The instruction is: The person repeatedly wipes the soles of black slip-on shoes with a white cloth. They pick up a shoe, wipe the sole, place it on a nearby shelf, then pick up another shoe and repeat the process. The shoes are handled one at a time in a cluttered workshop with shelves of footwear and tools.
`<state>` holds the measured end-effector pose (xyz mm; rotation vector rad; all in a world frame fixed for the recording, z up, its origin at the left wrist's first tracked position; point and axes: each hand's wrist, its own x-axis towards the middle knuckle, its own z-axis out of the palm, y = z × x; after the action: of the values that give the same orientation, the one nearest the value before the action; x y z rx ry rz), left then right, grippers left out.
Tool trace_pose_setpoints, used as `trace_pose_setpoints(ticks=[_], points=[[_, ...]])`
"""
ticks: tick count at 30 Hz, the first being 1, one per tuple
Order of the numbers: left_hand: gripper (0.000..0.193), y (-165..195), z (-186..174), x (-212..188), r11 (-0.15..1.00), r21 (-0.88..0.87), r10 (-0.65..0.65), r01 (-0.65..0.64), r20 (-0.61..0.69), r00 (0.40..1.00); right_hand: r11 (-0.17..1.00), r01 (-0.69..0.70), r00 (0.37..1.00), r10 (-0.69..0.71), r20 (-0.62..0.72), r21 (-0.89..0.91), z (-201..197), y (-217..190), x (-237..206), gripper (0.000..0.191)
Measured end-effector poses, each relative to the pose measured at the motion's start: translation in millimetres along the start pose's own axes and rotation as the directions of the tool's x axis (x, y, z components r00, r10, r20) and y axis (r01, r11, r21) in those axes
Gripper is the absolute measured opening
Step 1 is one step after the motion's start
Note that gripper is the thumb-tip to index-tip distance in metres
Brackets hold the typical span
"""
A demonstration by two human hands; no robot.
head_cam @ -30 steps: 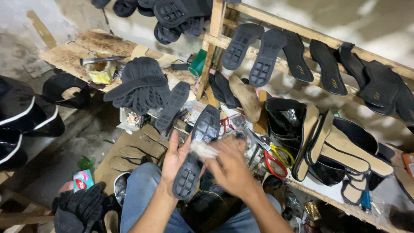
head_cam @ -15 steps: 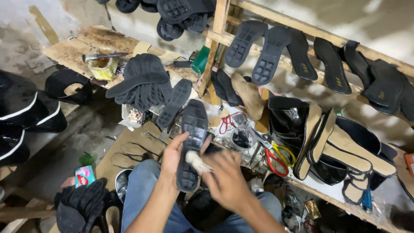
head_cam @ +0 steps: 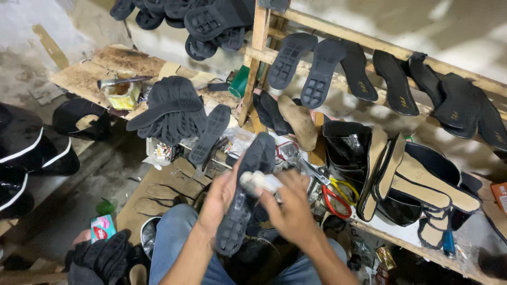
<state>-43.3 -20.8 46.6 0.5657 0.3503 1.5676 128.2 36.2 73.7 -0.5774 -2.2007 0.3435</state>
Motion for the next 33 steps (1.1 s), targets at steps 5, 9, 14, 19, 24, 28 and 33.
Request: trace_pose_setpoints(ticks=[5, 9, 14, 19, 24, 28, 33], points=[[0.079, 4, 2, -12, 0.990, 0.039, -0.138, 0.135, 0.084, 0.987, 0.992, -0.123, 0.978, 0.125, -0.165, 0.024, -7, 37, 35, 0.015], [0.078, 1, -3, -12, 0.993, -0.012, -0.115, 0.115, 0.042, 0.993, 0.963, -0.244, 0.955, 0.219, -0.201, -0.111, -13, 45, 44, 0.013], [0.070, -4, -17, 6, 0.994, -0.108, 0.004, -0.031, -0.242, 0.970, 1.000, 0.000, 0.996, 0.002, 0.084, -0.017, 9, 5, 9, 0.029], [0.063, 10, -36, 19, 0.977, -0.081, 0.145, -0.199, -0.438, 0.887, 0.966, 0.028, 0.939, -0.113, 0.324, 0.255, 7, -16, -29, 0.040], [0.043, 19, -38, 31, 0.917, 0.069, 0.366, -0.392, -0.535, 0.762, 0.600, -0.392, 0.916, 0.324, 0.237, 0.697, 34, -20, -48, 0.022], [0.037, 10, -13, 21, 0.907, 0.190, 0.416, -0.377, -0.554, 0.721, -0.117, -0.387, 0.666, 0.650, 0.365, 0.914, 69, -21, -44, 0.037], [0.051, 24, 14, 0, 0.880, 0.240, 0.469, -0.411, -0.581, 0.665, -0.106, -0.437, 0.628, 0.675, 0.387, 0.893, 71, -4, -45, 0.039]])
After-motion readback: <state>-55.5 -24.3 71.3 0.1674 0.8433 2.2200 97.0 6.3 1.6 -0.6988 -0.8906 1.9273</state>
